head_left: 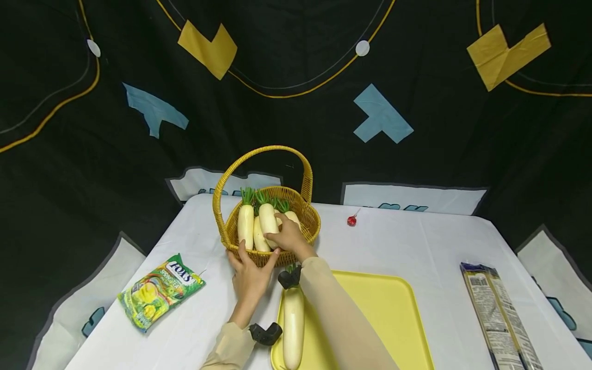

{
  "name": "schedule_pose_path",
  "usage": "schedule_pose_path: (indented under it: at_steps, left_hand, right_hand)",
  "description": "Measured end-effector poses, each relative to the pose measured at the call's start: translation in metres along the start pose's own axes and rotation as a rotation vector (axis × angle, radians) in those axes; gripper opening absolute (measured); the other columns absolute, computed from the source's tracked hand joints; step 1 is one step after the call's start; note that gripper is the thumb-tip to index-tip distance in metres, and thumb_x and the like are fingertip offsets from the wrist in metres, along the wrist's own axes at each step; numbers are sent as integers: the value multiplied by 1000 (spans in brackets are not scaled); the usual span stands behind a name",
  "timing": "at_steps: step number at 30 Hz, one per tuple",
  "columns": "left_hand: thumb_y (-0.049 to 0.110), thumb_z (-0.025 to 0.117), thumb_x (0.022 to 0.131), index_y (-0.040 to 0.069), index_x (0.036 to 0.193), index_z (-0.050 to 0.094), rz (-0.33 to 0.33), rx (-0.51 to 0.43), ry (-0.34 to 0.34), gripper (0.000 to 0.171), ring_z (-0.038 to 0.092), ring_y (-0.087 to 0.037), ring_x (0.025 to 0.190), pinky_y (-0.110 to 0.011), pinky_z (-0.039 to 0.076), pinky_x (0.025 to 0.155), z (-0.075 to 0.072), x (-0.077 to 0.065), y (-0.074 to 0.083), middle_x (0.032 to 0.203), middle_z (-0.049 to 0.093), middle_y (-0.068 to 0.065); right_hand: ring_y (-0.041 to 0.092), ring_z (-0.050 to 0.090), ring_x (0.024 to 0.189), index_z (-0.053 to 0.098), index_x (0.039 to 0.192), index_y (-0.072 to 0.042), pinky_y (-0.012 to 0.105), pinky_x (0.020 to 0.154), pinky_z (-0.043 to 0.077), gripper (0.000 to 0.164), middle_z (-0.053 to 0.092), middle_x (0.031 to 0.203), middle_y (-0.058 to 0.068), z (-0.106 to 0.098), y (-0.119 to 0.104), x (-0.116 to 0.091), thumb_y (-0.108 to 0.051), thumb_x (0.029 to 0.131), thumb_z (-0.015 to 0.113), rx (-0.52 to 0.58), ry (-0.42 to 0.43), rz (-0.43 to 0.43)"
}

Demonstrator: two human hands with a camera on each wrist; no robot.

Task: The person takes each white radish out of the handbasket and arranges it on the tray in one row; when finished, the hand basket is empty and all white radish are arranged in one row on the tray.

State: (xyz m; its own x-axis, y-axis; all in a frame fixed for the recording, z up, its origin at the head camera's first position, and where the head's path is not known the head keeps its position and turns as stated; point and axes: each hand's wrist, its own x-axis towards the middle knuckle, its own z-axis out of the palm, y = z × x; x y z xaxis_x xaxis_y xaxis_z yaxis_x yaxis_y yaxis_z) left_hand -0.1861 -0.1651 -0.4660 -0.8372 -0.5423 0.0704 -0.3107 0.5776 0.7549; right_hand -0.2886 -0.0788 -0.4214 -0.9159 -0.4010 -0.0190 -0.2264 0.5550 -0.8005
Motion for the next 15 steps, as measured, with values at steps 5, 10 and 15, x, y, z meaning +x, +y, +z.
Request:
schedule_pose_path:
  at_steps: [5,10,15]
  left_hand:
    - [76,49,70,15,145,7,-2,1,4,106,37,-55,118,-65,31,93,-1,0,0,147,-6,-31]
    - [76,50,70,16,145,8,-2,2,9,105,36,-55,119,-66,31,93,-1,-1,-1,147,-6,-30]
    - [78,48,69,17,145,7,0,9,-1,106,37,-55,118,-66,30,93,-1,0,0,147,-6,-30]
  right_hand:
    - [24,60,88,34,139,-10,28,66,50,69,60,109,18,-1,2,-2,-27,81,67,64,-26,5]
    - [24,58,92,37,137,-12,28,67,50,67,57,113,18,-3,5,0,-28,80,68,145,-56,37]
    - [22,58,88,38,137,-13,26,64,49,67,55,113,17,-5,7,2,-28,79,69,191,-66,56]
